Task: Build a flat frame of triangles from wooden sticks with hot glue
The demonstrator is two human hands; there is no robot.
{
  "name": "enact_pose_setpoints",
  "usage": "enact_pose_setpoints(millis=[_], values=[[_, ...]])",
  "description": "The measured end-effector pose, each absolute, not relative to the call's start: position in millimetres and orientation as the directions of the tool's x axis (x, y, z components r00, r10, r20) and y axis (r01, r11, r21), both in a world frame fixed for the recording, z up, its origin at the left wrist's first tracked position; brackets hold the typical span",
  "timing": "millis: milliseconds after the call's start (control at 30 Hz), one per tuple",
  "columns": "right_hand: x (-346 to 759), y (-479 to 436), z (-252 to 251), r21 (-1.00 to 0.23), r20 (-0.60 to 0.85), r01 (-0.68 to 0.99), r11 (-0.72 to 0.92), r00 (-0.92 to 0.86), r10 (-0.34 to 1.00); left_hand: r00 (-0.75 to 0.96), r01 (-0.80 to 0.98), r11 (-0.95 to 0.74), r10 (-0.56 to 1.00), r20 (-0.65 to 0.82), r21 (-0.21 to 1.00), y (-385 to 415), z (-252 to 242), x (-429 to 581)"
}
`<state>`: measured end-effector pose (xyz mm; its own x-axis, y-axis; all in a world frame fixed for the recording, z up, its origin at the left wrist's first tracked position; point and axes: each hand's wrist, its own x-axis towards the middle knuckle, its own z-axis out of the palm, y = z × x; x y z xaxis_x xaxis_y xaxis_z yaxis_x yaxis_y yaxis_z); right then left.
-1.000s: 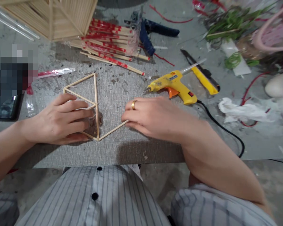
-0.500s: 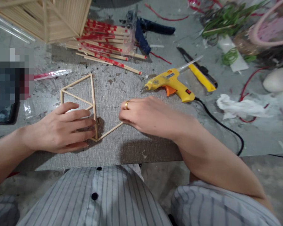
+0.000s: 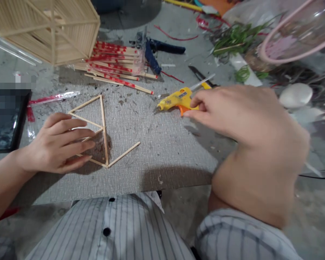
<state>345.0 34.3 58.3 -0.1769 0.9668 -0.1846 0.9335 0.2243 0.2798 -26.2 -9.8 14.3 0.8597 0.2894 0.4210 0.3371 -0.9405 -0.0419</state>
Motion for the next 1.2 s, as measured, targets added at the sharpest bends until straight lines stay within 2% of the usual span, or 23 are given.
enact_pose_setpoints(millis=[67, 133, 267, 367, 467, 567, 667, 800, 967, 1067, 1200], values=[[345.9, 41.8, 57.6, 0.288, -0.199, 0.949, 0.131, -0.074, 0.977, 0.834, 0.402, -0.911, 0.324, 0.447, -0.090, -6.7, 16.3, -31.3], [337.8, 47.3, 53.8, 0.234, -0.104, 0.967, 0.098, -0.075, 0.992, 0.791, 0.499, -0.857, 0.391, 0.470, -0.126, -4.6, 20.7, -36.6], [317.5, 51.2, 47.3, 0.083, 0.053, 0.968, 0.239, -0.244, 0.968, 0.595, 0.768, -0.629, 0.630, 0.499, -0.121, -0.9, 37.2, -46.3], [307.2, 50.8, 49.8, 0.059, 0.083, 0.937, 0.344, -0.348, 0.934, 0.421, 0.906, -0.404, 0.821, 0.384, -0.129, 6.9, 51.1, -51.2], [293.0, 51.3, 58.1, 0.097, 0.035, 0.911, 0.401, -0.406, 0.913, 0.310, 0.932, -0.262, 0.935, 0.175, -0.252, 23.6, 60.5, -52.7], [270.4, 57.2, 65.6, 0.177, -0.070, 0.904, 0.390, -0.383, 0.921, 0.233, 0.924, -0.213, 0.972, 0.024, -0.319, 47.5, 66.6, -46.0], [244.2, 71.4, 64.8, 0.215, -0.124, 0.881, 0.421, -0.403, 0.907, 0.134, 0.954, -0.126, 0.991, 0.010, -0.272, 68.9, 72.4, -28.7], [214.3, 95.1, 51.8, 0.240, -0.178, 0.873, 0.423, -0.389, 0.904, 0.143, 0.969, -0.151, 0.988, -0.052, -0.197, 81.5, 75.9, -2.6], [185.7, 117.0, 33.4, 0.139, -0.120, 0.854, 0.502, -0.488, 0.864, 0.211, 0.963, -0.212, 0.977, -0.025, -0.163, 80.9, 61.0, 2.3], [172.5, 126.1, 27.5, 0.142, -0.101, 0.849, 0.508, -0.498, 0.861, 0.174, 0.969, -0.179, 0.984, -0.041, -0.170, 79.5, 50.5, -4.3], [163.4, 133.6, 26.1, 0.149, -0.108, 0.863, 0.482, -0.470, 0.876, 0.151, 0.981, -0.151, 0.988, -0.014, -0.120, 77.4, 51.7, -7.4]])
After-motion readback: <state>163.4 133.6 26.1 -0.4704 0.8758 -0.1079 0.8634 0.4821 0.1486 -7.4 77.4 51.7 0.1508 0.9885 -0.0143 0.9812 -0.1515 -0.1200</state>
